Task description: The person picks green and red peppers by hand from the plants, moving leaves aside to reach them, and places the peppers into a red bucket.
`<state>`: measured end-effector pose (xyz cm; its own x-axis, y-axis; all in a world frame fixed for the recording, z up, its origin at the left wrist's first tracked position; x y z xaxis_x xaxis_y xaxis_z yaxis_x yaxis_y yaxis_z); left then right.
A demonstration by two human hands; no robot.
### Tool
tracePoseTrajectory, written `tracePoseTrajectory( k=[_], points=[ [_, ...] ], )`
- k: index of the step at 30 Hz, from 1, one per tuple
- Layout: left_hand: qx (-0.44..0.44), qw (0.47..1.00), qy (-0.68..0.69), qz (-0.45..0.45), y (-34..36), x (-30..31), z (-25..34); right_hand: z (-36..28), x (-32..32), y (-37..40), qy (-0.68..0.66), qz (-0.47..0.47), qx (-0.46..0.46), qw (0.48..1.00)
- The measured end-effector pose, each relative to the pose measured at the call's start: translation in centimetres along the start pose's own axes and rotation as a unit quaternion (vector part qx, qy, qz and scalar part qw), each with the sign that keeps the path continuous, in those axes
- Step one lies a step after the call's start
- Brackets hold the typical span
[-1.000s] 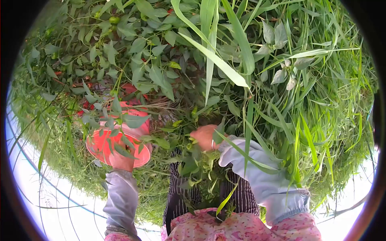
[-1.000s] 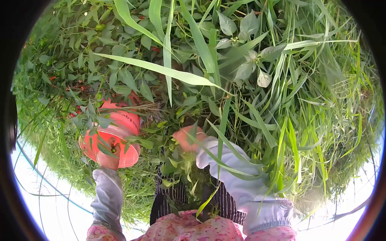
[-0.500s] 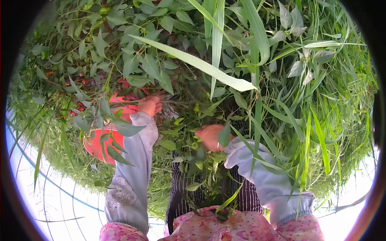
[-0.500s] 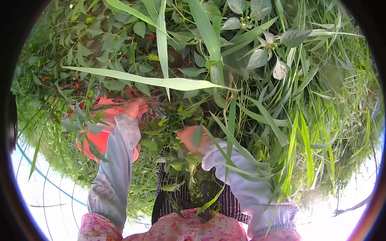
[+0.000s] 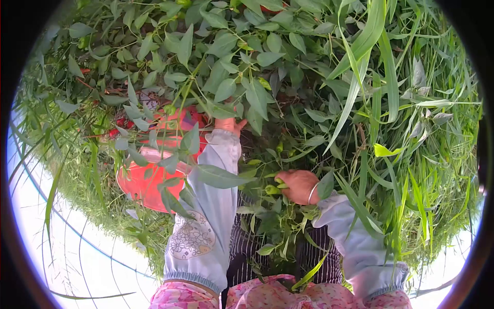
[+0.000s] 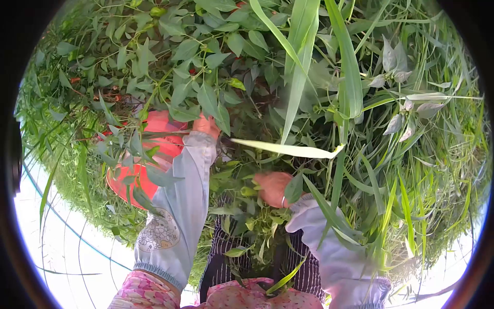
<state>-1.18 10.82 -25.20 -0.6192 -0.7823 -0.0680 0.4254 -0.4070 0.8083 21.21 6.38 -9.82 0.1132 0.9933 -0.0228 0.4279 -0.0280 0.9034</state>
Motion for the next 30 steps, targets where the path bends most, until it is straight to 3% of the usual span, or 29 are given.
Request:
tracePoseTrajectory(
  k=[4, 7, 9, 12, 16, 18, 21, 23, 26, 30],
  points=[
    [-0.134, 0.977, -0.164, -0.036, 5.3, -0.5, 0.4, -2.0, 6.6, 1.0, -0.052, 0.183, 0.006, 0.982],
    [-0.193, 0.915, -0.348, -0.063, 6.9, 0.4, -1.1, -5.1, 11.0, -0.3, -0.073, 0.228, 0.027, 0.971],
    [-0.216, 0.893, -0.388, -0.075, 8.0, 0.0, -2.0, -5.6, 11.6, -3.6, -0.086, 0.232, 0.031, 0.968],
    [-0.240, 0.876, -0.407, -0.092, 10.4, -0.4, -3.0, -7.3, 11.6, -5.7, 0.001, 0.195, 0.048, 0.980],
    [-0.247, 0.873, -0.405, -0.107, 13.0, 0.1, -3.8, -4.6, 8.6, -11.9, -0.085, 0.023, 0.100, 0.991],
    [-0.250, 0.874, -0.401, -0.111, 13.7, 0.4, -4.0, -5.1, 9.0, -12.6, -0.056, 0.004, 0.094, 0.994],
    [-0.248, 0.874, -0.401, -0.119, 15.7, 1.6, -4.0, -9.2, 11.6, -11.3, 0.092, 0.063, 0.057, 0.992],
    [-0.254, 0.873, -0.398, -0.124, 15.9, 1.5, -4.2, -8.4, 11.1, -13.1, -0.047, -0.032, 0.004, 0.998],
    [-0.273, 0.866, -0.399, -0.129, 14.3, -0.1, -4.0, -9.0, 11.8, -9.6, -0.198, -0.095, 0.048, 0.974],
    [-0.298, 0.852, -0.406, -0.142, 10.9, -3.1, -4.0, -9.3, 12.7, -8.8, -0.016, -0.027, 0.121, 0.992]
  ],
)
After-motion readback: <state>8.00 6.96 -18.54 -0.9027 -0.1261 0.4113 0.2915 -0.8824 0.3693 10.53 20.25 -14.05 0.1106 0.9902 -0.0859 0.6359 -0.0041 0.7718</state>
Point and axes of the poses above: each hand's wrist, its own y-axis away from the middle knuckle, its own x-axis out of the back of the hand, z = x × y, the point moved 6 cm from there along -y, towards the middle knuckle, and after that the axes turned 15 degrees about -x, right-handed, at the moved point
